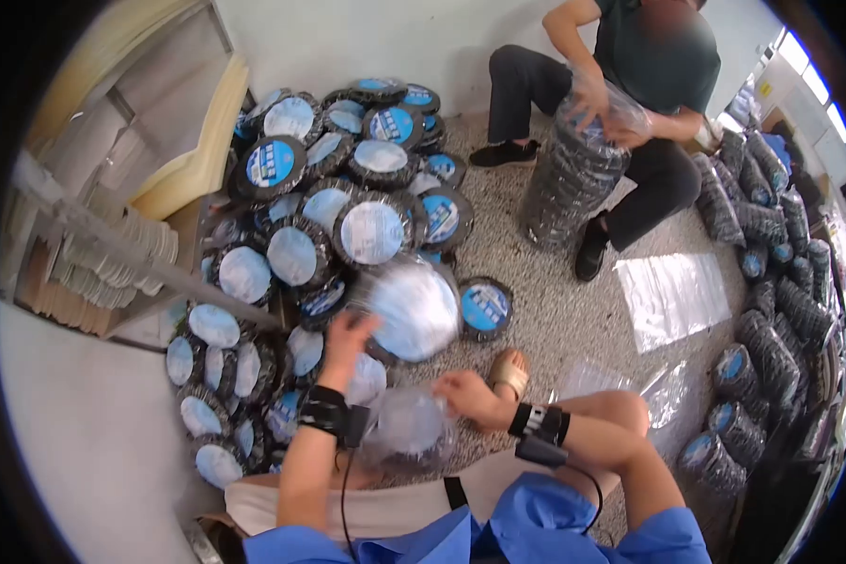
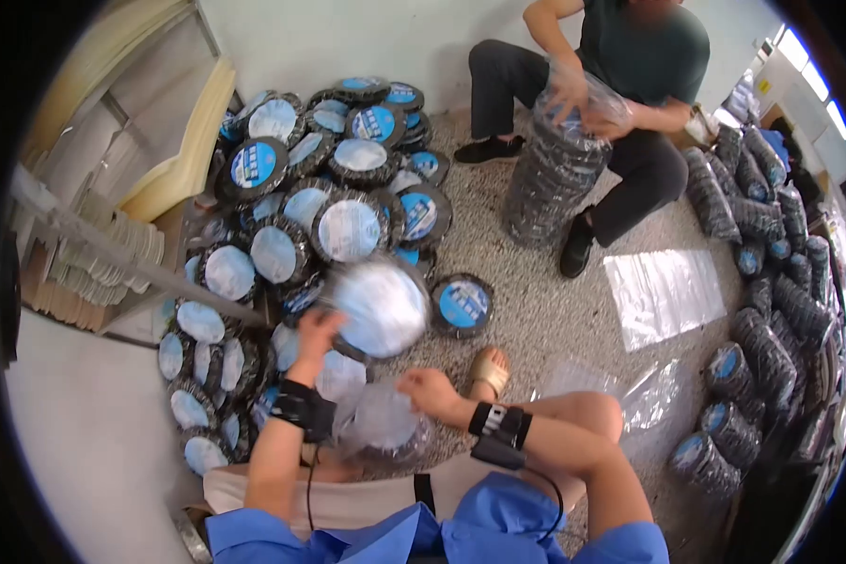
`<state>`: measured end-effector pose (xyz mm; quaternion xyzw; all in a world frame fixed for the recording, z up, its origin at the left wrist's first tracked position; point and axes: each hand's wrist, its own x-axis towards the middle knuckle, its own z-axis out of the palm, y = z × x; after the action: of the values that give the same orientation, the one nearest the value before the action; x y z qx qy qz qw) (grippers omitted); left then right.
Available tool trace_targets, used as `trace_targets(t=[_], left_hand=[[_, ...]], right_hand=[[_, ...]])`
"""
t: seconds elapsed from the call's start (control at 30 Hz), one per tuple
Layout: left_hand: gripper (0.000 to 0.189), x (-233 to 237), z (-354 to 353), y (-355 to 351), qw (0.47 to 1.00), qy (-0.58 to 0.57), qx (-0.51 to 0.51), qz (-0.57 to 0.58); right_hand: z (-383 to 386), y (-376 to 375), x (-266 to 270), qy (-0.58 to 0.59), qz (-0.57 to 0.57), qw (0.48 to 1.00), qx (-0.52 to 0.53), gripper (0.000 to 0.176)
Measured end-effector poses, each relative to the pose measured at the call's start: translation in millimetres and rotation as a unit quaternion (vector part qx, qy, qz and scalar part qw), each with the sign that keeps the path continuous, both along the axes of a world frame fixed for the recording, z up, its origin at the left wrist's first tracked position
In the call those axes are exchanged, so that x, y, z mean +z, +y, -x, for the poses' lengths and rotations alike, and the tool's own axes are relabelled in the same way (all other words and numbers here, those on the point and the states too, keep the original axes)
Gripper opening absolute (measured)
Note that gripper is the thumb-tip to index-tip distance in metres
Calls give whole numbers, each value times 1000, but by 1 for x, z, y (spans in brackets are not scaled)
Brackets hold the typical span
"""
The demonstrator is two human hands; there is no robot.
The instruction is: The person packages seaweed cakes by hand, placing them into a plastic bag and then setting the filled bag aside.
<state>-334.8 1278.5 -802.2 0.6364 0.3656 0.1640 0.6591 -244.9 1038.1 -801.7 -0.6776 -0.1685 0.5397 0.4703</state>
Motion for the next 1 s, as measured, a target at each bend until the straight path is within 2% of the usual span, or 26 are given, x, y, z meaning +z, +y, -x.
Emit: trace_targets(t=[0.03, 0.07, 0.1, 0.13, 0.17, 0.2, 0.23, 0.27, 0.3, 0.33, 0.4, 0.43, 0.47, 0.5, 0.53, 0.6, 0.63, 0.67, 0.73, 0.77, 0.8, 0.83, 0.87, 0.9, 0.93, 1.0], left_hand=[[27, -5, 29, 15, 981, -136, 53, 128], [35, -1, 61, 18, 920, -232, 108, 295], [42, 37, 85, 0, 909, -263, 83, 314], [38, 54, 115, -16, 932, -228, 67, 275], [40, 65, 146, -28, 979, -98, 14, 178], [52, 108, 152, -47, 990, 89, -106, 38], [60, 80, 173, -52, 954, 81, -147, -249], [58, 98, 172, -71, 909, 84, -197, -357], [53, 93, 175, -84, 916, 86, -191, -342], [52, 60, 176, -84, 901, 52, -215, -373], [50, 70, 148, -107, 929, 107, -255, -244], [50, 53, 145, -104, 926, 105, -268, -245], [49, 18, 142, -96, 969, 121, -205, -60], [48, -9, 136, -90, 974, 133, -133, 125], [48, -24, 132, -87, 974, 132, -142, 121], [40, -47, 138, -89, 942, 146, 38, 298], [37, -54, 145, -88, 902, 85, 77, 417], [37, -53, 150, -95, 903, 80, 76, 415], [39, -45, 148, -119, 897, 47, 136, 419], [43, -54, 153, -132, 968, 84, 14, 238], [48, -60, 151, -141, 987, 122, -100, 42], [54, -67, 141, -140, 963, 160, -194, -101], [60, -72, 133, -141, 907, 202, -282, -238], [47, -63, 125, -145, 903, 172, -219, -327], [47, -52, 120, -141, 904, 176, -213, -325], [47, -17, 98, -136, 853, 225, -323, -343]], right_hand=[[4, -2, 1, 5, -3, 1000, 0, 17], [7, -2, 3, 25, -20, 999, -40, 18], [11, -2, 5, 45, -37, 995, -81, 19], [13, -2, 2, 47, -44, 995, -81, 19], [15, -1, -1, 75, -49, 987, -137, 20], [19, -1, 6, 106, -54, 974, -194, 21], [20, -4, 14, 75, -35, 980, -182, 23], [20, -8, 9, 57, -34, 986, -155, 23], [27, -6, 15, 2, -63, 992, -111, 22], [36, -8, 24, -55, -87, 992, -69, 21], [64, -15, 57, -330, -212, 919, 16, 18], [76, -20, 67, -294, -250, 921, 56, 19], [82, -25, 88, -319, -248, 903, 148, 17], [90, -32, 84, -344, -251, 896, 129, 16], [101, -38, 78, -367, -255, 888, 111, 15], [102, -56, 79, -391, -224, 887, 104, 14], [96, -68, 82, -414, -195, 882, 110, 15], [92, -79, 89, -418, -197, 880, 111, 15], [75, -90, 106, -132, -106, 984, 56, 18], [71, -88, 104, -139, -112, 981, 71, 18], [68, -84, 102, -47, -131, 990, 20, 19], [62, -79, 100, 48, -145, 988, -28, 21], [51, -75, 101, 46, -146, 988, -11, 21], [42, -73, 101, 80, -142, 985, -54, 20], [32, -72, 102, 116, -134, 979, -104, 20], [6, -79, 107, 52, -114, 986, -109, 20]])
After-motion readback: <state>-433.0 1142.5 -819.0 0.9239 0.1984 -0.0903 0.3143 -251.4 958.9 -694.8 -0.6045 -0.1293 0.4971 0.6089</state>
